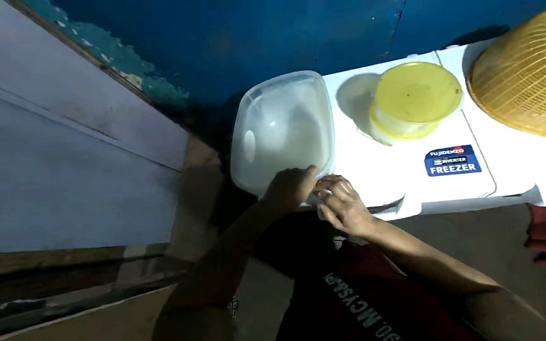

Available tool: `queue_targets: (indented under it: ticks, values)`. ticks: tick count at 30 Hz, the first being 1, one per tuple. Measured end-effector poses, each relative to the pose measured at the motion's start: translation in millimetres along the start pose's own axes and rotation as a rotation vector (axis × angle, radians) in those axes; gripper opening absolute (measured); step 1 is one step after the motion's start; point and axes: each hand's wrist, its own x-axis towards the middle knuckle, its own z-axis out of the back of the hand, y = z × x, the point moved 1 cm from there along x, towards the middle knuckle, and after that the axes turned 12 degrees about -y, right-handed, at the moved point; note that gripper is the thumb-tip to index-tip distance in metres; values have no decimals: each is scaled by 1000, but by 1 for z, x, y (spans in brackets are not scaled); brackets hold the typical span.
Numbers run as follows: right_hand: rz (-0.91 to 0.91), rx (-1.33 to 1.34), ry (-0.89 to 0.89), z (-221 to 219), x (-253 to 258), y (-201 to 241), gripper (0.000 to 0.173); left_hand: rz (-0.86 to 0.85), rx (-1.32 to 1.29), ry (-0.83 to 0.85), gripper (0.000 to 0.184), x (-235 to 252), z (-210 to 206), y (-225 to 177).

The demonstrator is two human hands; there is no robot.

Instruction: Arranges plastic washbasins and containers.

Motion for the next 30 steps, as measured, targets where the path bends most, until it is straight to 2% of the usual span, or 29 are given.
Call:
queue_targets:
  ticks: [3,6,9,11,13,14,15,17,18,20,22,24,26,28,30]
  values:
    - [101,-219,7,-3,19,-2,23,-30,-84,-180,21,11,17,4]
    - [125,-272,-18,7,36,-3,29,13,-79,-189,23,15,28,-7]
    - [76,-176,26,18,24,-11,28,23,44,-108,19,9,6,-23]
    - [21,-81,59,23,-6,-20,34,-20,-8,-69,20,-5,-24,-28]
    - [-26,-2,69,34,-26,-28,40,46,-143,206,36,-9,-14,-33]
    - [-62,37,56,42,-27,-30,42,101,-202,258,41,-9,1,-30]
    - [-97,71,17,50,-23,-32,42,136,-215,167,42,-12,13,-20]
    - [-94,80,-97,61,-3,-29,36,144,-217,-243,38,-16,23,26]
    - [-77,82,-114,62,9,-24,31,208,-234,-443,37,-15,24,54]
    - [-94,100,-4,51,34,-4,25,533,-363,-678,40,-16,18,100]
    - [-151,123,222,27,55,14,28,899,-596,-767,45,-19,2,116]
    - [-121,97,371,-3,74,22,32,1051,-684,-777,42,-15,2,89]
    - [-137,82,463,-29,92,20,36,1003,-575,-736,41,-17,5,59]
    - [-290,80,633,-48,115,17,47,943,-600,-707,45,-21,-19,77]
    - [-423,106,670,-71,130,11,56,911,-647,-645,44,-31,-37,86]
